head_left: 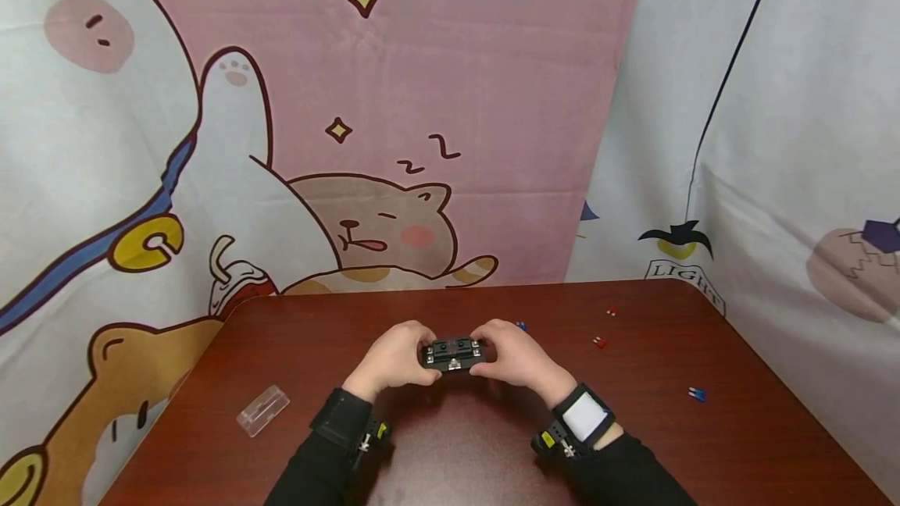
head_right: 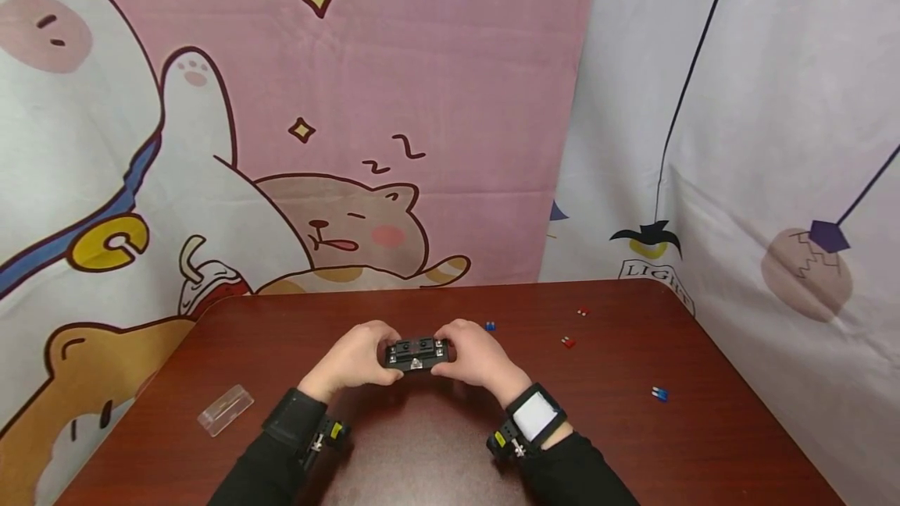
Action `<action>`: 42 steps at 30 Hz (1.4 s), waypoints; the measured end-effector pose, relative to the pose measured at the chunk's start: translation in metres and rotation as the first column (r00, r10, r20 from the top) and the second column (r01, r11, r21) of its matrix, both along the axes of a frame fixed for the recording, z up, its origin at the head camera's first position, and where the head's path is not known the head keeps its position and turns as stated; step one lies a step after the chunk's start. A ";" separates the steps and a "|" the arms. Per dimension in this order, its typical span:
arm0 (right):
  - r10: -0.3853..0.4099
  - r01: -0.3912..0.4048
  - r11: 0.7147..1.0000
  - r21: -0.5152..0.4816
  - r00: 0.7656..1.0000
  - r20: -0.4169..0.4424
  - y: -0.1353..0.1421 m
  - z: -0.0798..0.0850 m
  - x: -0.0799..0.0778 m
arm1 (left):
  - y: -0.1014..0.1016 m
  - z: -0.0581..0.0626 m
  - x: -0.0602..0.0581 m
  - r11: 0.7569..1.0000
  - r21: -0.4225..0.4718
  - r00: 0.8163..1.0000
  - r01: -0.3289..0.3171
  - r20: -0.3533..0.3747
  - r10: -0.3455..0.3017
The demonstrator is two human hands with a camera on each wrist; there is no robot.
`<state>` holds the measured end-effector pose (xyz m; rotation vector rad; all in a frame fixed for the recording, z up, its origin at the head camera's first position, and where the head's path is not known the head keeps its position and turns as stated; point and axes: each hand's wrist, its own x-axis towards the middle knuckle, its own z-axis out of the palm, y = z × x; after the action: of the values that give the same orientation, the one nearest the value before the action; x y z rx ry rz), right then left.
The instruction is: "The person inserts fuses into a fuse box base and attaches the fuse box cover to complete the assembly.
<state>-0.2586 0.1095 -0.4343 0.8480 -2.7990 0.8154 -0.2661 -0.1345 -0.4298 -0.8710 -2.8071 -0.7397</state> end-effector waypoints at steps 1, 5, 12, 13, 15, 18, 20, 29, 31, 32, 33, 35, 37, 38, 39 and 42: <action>0.000 0.000 1.000 0.002 1.000 0.004 0.003 0.000 0.001 | 0.003 -0.001 0.001 1.000 -0.002 1.000 0.001 0.003 -0.001; 0.002 -0.002 1.000 0.022 1.000 0.005 0.013 -0.003 0.001 | 0.015 -0.004 0.003 1.000 -0.018 1.000 0.002 0.008 -0.001; 0.017 -0.018 0.998 0.054 1.000 0.013 0.026 -0.011 0.001 | 0.028 -0.010 0.003 0.999 -0.047 1.000 0.016 0.028 -0.014; 0.017 -0.018 0.998 0.058 1.000 0.020 0.027 -0.012 0.001 | 0.029 -0.011 0.002 0.998 -0.056 1.000 0.020 0.025 -0.019; 0.017 -0.020 0.997 0.072 0.999 0.034 0.029 -0.013 0.002 | 0.032 -0.013 0.002 0.997 -0.073 0.999 0.030 0.022 -0.028; 0.020 -0.024 0.995 0.093 0.999 0.045 0.032 -0.015 0.002 | 0.035 -0.015 0.002 0.994 -0.097 0.999 0.042 0.026 -0.039; 0.019 -0.024 0.994 0.109 0.999 0.050 0.033 -0.016 0.002 | 0.037 -0.017 0.002 0.993 -0.110 0.998 0.047 0.034 -0.044; 0.026 -0.037 0.987 0.158 0.997 0.075 0.033 -0.023 0.001 | 0.041 -0.022 0.002 0.985 -0.162 0.997 0.054 0.059 -0.045; 0.025 -0.037 0.986 0.161 0.997 0.075 0.033 -0.024 0.001 | 0.041 -0.022 0.002 0.984 -0.171 0.997 0.051 0.063 -0.040; 0.023 -0.035 0.986 0.165 0.997 0.074 0.033 -0.025 0.000 | 0.041 -0.023 0.002 0.983 -0.176 0.997 0.049 0.065 -0.038; 0.025 -0.036 0.985 0.169 0.997 0.070 0.033 -0.025 0.001 | 0.042 -0.023 0.002 0.983 -0.179 0.997 0.050 0.066 -0.038; 0.027 -0.038 0.984 0.175 0.998 0.064 0.033 -0.026 0.001 | 0.042 -0.024 0.002 0.981 -0.186 0.997 0.059 0.068 -0.047; 0.034 -0.043 0.983 0.179 0.998 0.055 0.032 -0.027 0.001 | 0.043 -0.024 0.002 0.979 -0.194 0.996 0.070 0.066 -0.058; 0.036 -0.045 0.982 0.182 0.998 0.052 0.032 -0.027 0.002 | 0.043 -0.024 0.002 0.977 -0.199 0.996 0.076 0.063 -0.065; 0.037 -0.046 0.982 0.184 0.998 0.050 0.032 -0.027 0.002 | 0.043 -0.024 0.002 0.976 -0.202 0.996 0.082 0.059 -0.072; 0.037 -0.046 0.981 0.191 0.998 0.049 0.030 -0.028 0.002 | 0.044 -0.025 0.001 0.973 -0.214 0.995 0.087 0.055 -0.077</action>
<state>-0.2570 0.1400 -0.4622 0.9291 -2.9456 0.5835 -0.2647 -0.0908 -0.4544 -1.0211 -2.9496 -0.4754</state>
